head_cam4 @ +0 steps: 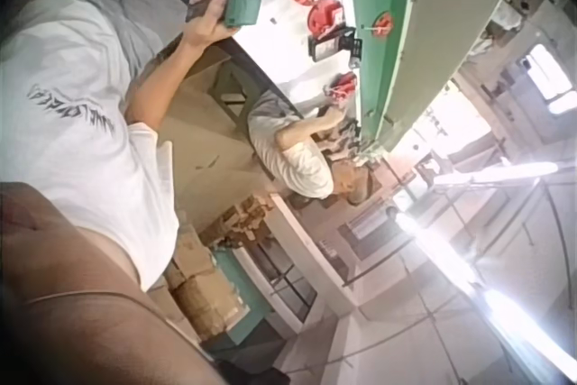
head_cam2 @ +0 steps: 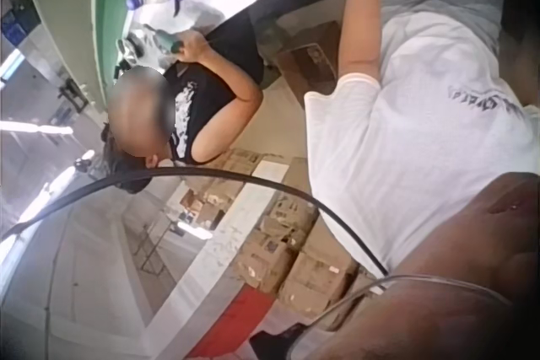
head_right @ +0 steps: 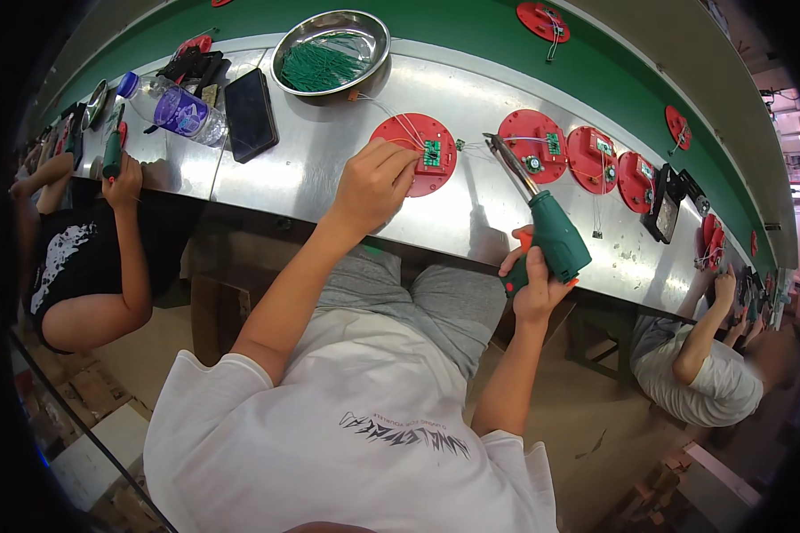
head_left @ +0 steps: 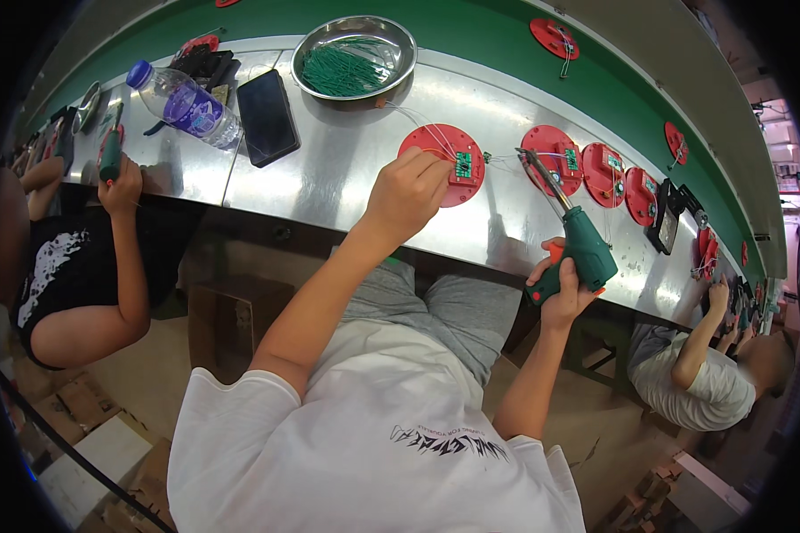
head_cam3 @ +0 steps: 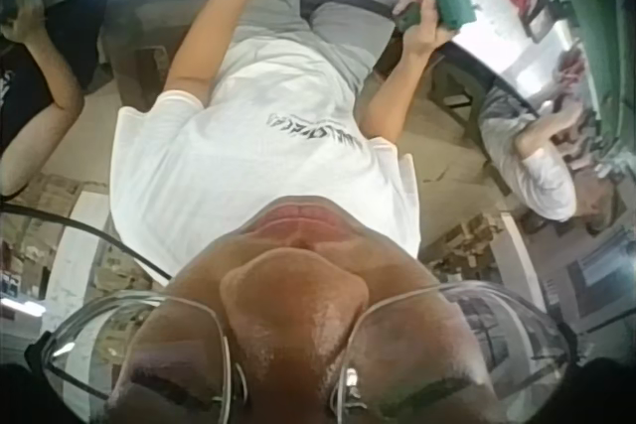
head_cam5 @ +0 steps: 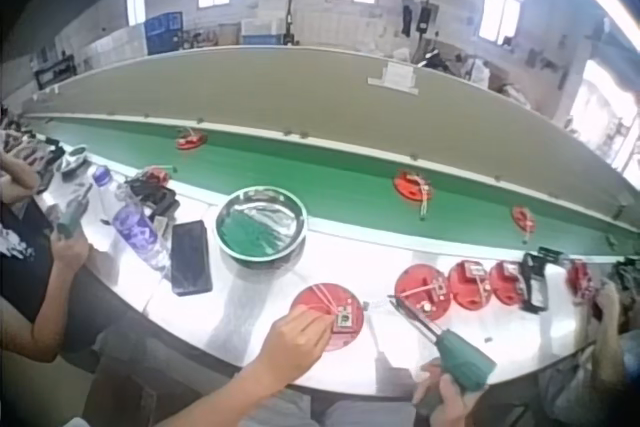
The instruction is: Soldering electronic components onto small circuit boards mounted on red bases along an assembly line.
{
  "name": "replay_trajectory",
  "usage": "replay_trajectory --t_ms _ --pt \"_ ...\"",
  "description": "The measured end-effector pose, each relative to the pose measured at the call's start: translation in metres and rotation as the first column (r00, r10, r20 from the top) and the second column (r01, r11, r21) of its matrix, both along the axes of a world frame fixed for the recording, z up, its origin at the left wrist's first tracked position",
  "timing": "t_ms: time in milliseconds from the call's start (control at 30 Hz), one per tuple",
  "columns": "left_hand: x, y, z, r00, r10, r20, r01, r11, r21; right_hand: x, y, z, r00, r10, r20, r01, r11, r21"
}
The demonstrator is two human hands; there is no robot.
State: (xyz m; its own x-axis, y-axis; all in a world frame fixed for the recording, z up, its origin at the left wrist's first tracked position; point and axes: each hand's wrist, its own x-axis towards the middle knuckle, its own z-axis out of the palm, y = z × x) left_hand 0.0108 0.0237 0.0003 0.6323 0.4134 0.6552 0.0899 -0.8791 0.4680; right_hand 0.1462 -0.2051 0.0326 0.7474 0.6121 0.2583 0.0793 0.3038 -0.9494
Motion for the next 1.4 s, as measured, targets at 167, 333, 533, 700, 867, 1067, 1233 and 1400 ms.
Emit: replay_trajectory --t_ms 167,333,533,700,867,1067,1233,1400 --pt "0.002 0.0 0.004 1.0 0.006 -0.001 -0.006 1.0 0.019 0.02 -0.001 -0.007 0.999 -0.048 -0.018 0.049 0.999 0.022" --pt "0.006 -0.004 0.002 1.0 0.008 -0.026 -0.007 0.999 0.045 0.028 -0.005 -0.017 0.983 -0.144 -0.114 0.168 0.956 0.241" --pt "0.005 -0.008 0.006 0.999 0.04 -0.027 -0.039 0.999 0.035 0.048 -0.006 -0.011 0.975 -0.193 -0.108 0.216 0.933 0.286" --pt "0.006 -0.013 0.01 0.982 0.146 -0.118 -0.143 0.989 0.03 0.063 -0.012 -0.027 0.939 -0.266 -0.219 0.318 0.912 0.257" --pt "0.017 0.0 0.04 0.979 0.068 -0.193 -0.043 0.991 0.128 0.066 -0.01 -0.03 0.845 -0.379 -0.376 0.479 0.85 0.221" --pt "0.125 0.072 0.06 0.956 0.009 -0.292 0.086 0.947 0.309 0.06 -0.013 -0.032 0.76 -0.48 -0.438 0.618 0.743 0.257" --pt "0.304 0.13 0.049 0.885 0.395 -0.245 -0.236 0.836 0.494 0.062 -0.008 -0.028 0.671 -0.599 -0.437 0.716 0.677 0.17" --pt "0.449 0.103 0.059 0.891 0.234 -0.389 -0.184 0.97 0.16 0.066 -0.005 -0.028 0.614 -0.622 -0.486 0.767 0.616 0.18"
